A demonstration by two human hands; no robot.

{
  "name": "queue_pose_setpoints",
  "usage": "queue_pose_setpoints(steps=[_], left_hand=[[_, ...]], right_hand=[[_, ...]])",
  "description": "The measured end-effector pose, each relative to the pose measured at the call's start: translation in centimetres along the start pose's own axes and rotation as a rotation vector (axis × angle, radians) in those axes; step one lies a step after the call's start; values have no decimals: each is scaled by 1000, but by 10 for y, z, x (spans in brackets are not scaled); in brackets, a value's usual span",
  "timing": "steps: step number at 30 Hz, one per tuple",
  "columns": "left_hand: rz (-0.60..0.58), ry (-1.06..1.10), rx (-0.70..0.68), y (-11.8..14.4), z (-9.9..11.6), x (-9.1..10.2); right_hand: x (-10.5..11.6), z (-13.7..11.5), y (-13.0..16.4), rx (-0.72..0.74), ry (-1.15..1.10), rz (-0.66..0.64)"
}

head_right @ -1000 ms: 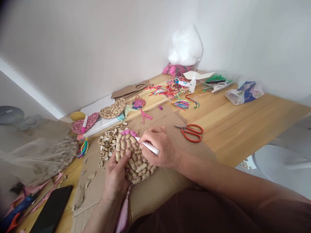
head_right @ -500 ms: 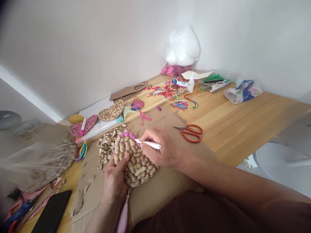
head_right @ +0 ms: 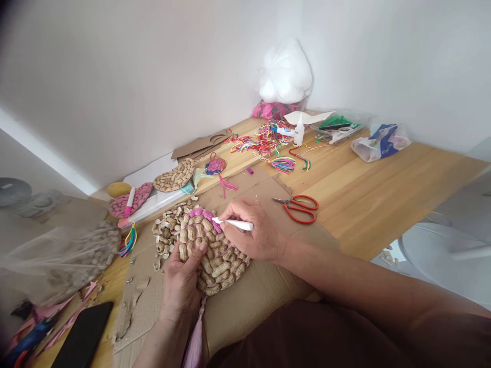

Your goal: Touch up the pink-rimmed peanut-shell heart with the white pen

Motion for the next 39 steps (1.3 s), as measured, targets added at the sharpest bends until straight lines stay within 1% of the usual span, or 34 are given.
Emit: queue_pose_setpoints(steps=[3, 5, 6, 10, 13, 17, 23, 27, 31, 33, 36, 39], left_hand=[[-16, -9, -19, 1, 2, -1], [-20, -20, -32, 1, 3, -1], [-20, -27, -37, 1, 3, -1], [-10, -59, -24, 0, -1, 1], [-26, -90, -36, 1, 0, 1], [-35, -133, -92, 4, 7, -3], [9, -93, -112, 6, 11, -6], [-37, -104, -126, 3, 9, -6], [-60, -84, -123, 2, 6, -3], [-52, -63, -124, 3, 7, -4], [-36, -28, -123, 4, 9, -6], [-48, -19, -115, 4, 8, -7]], right_hand=[[6, 5, 0, -73, -55, 41], [5, 6, 0, -110, -108, 29], [4, 5, 0, -102, -112, 14], [0, -7, -1, 47, 19, -15], [3, -11, -1, 93, 125, 16], [7, -13, 0, 103, 109, 45], [0, -21, 4, 213, 136, 26], [0, -24, 5, 256, 189, 58], [7, -28, 6, 309, 198, 121], [12, -26, 7, 289, 170, 149], [14, -20, 7, 217, 90, 152], [15, -20, 6, 194, 52, 153]])
Point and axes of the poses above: each hand's wrist, its own y-axis away from the middle knuckle, its own x-axis out of the back of the hand, z = x × y, the point moved 9 cm from there along -y, towards the middle knuckle, and after that the axes turned 5 degrees about x, right-handed, at the moved point
